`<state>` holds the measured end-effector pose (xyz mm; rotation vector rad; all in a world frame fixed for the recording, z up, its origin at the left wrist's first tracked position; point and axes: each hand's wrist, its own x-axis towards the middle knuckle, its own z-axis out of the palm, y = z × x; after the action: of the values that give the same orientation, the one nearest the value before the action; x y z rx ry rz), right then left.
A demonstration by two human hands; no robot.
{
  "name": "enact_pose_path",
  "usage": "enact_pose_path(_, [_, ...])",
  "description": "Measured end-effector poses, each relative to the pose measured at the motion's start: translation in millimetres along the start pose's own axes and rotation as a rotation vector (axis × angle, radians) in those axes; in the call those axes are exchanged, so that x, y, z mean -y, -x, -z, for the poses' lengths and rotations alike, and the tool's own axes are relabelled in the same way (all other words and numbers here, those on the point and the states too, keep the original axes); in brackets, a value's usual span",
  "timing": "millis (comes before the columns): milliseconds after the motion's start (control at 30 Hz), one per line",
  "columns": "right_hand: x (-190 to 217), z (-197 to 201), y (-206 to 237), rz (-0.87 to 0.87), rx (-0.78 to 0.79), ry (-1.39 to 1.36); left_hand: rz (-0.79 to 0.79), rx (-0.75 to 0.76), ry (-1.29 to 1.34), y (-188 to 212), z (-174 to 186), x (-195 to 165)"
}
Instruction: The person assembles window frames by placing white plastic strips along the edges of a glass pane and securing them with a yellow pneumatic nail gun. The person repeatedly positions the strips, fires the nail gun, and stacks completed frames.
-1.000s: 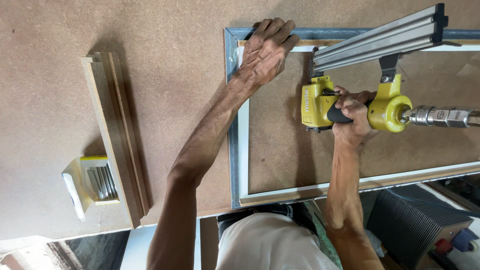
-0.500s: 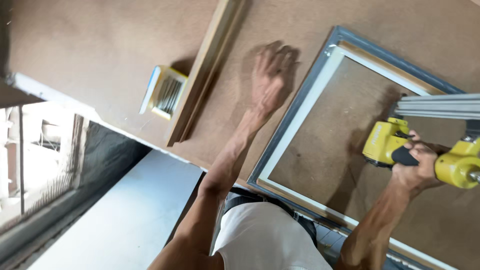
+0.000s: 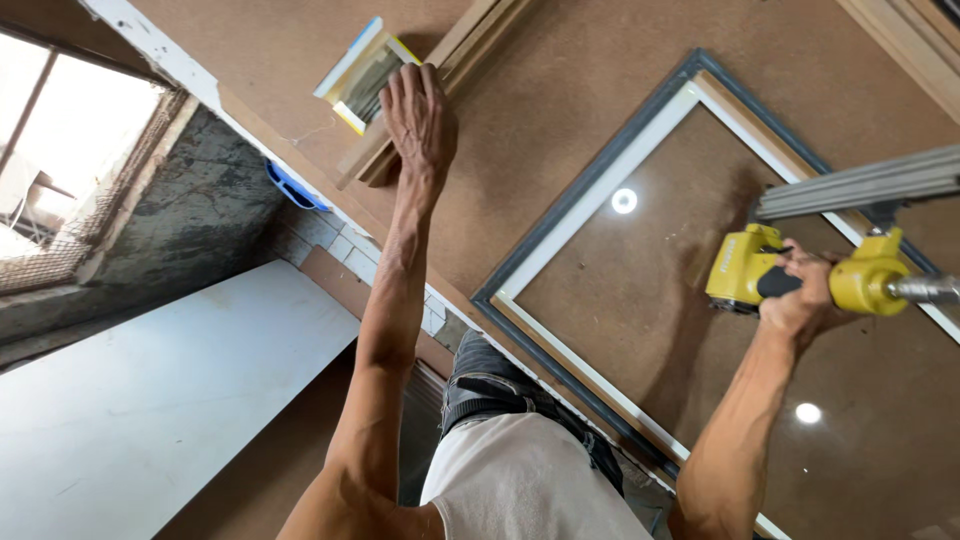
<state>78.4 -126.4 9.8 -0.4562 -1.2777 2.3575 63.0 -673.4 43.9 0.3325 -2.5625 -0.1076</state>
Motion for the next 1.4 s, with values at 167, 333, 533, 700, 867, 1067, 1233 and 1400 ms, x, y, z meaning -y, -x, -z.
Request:
enact_pose_path(167, [14, -8, 15, 0.043, 0.260, 0.158, 0.093, 0.191, 0.230, 64, 36, -103])
enact_pose_path(333, [53, -36, 31, 0.022, 0.373, 0.286, 0.069, 0.169, 0.266, 135, 51, -219])
enact_pose_path(533, [60, -41, 28, 0.001, 0.431, 0.276, 0.021, 0.202, 0.178, 125, 24, -234])
enact_pose_path(700, [50, -28, 23, -0.003, 0.460, 0.334, 0.015, 0.109, 0.169, 130, 9, -230])
enact_pose_path(867, [53, -32, 7, -0.086, 0.554, 0.301, 0.119, 0.164, 0.296, 136, -2, -228])
enact_pose_path(1067, [31, -72, -57, -0.182, 0.922, 0.398, 0.167, 0.100, 0.309, 134, -8, -229])
enact_pose_path(1233, [9, -96, -102, -0.274, 1.180, 0.440, 0.189, 0.161, 0.392, 137, -9, -228])
enact_pose_path(1400, [10, -105, -115, -0.313, 1.264, 0.492, 0.186, 0.156, 0.422, 138, -7, -228])
